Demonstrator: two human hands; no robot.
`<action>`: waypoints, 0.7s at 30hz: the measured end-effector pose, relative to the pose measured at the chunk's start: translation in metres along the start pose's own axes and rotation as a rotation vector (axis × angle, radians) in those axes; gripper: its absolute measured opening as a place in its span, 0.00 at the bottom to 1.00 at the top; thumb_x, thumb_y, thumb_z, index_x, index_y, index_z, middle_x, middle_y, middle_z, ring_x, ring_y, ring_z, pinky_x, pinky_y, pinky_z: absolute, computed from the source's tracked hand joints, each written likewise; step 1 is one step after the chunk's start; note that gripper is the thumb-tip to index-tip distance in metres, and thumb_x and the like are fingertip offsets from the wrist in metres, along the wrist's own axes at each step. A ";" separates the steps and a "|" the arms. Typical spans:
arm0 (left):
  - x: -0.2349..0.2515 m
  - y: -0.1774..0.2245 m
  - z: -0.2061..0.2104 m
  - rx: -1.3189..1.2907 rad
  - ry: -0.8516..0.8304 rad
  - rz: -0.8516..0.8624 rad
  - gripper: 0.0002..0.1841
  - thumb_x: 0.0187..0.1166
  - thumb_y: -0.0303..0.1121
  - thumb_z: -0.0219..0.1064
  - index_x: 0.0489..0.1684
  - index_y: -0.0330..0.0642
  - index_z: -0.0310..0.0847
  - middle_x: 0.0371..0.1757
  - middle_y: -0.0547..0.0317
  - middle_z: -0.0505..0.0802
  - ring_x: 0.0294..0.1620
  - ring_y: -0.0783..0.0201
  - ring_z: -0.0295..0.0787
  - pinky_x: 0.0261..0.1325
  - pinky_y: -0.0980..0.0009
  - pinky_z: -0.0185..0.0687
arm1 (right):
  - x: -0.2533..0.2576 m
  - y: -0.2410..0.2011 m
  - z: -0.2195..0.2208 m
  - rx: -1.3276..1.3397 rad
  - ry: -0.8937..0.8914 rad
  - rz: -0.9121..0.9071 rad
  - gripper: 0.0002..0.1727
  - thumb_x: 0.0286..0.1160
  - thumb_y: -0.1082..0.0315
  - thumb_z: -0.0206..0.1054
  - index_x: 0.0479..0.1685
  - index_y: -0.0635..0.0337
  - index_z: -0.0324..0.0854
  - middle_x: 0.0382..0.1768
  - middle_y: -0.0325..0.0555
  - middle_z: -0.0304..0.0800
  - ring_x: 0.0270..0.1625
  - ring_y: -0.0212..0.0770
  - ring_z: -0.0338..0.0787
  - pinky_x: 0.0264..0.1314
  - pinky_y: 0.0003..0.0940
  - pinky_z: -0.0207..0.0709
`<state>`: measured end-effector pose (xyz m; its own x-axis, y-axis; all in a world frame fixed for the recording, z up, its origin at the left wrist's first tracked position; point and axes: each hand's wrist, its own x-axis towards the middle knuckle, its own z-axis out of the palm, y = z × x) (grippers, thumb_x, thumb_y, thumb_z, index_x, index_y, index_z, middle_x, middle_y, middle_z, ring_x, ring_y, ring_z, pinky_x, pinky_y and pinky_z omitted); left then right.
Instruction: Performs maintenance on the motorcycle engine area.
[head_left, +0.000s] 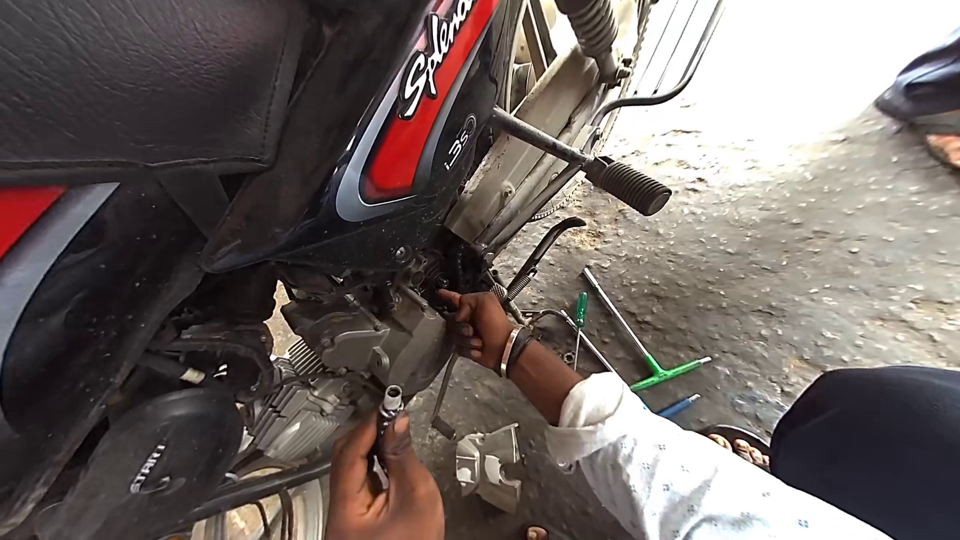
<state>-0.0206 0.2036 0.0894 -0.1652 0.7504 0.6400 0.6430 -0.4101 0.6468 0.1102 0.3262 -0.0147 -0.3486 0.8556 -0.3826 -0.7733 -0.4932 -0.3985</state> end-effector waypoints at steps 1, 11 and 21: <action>0.000 0.000 0.001 -0.003 -0.001 0.003 0.08 0.76 0.24 0.69 0.42 0.25 0.87 0.40 0.62 0.90 0.44 0.83 0.88 0.52 0.87 0.84 | -0.005 -0.007 0.007 -0.262 0.125 -0.011 0.31 0.79 0.67 0.50 0.86 0.47 0.66 0.12 0.33 0.56 0.08 0.28 0.56 0.08 0.24 0.53; -0.003 -0.001 0.002 -0.006 -0.038 0.024 0.08 0.76 0.24 0.69 0.43 0.25 0.88 0.39 0.61 0.90 0.42 0.82 0.87 0.51 0.87 0.84 | -0.012 -0.005 0.003 -1.407 0.305 -0.095 0.36 0.90 0.35 0.32 0.94 0.31 0.59 0.64 0.55 0.91 0.65 0.61 0.90 0.64 0.70 0.78; -0.005 -0.007 0.003 -0.016 -0.041 0.022 0.08 0.76 0.26 0.71 0.42 0.26 0.88 0.39 0.62 0.91 0.43 0.82 0.88 0.52 0.87 0.85 | -0.002 -0.009 0.004 -1.230 0.199 -0.010 0.36 0.94 0.40 0.34 0.98 0.38 0.45 0.32 0.56 0.90 0.25 0.50 0.88 0.35 0.51 0.83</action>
<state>-0.0223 0.2043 0.0803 -0.1201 0.7618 0.6366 0.6340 -0.4346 0.6397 0.1158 0.3293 -0.0065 -0.1761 0.8743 -0.4523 0.2704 -0.3988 -0.8763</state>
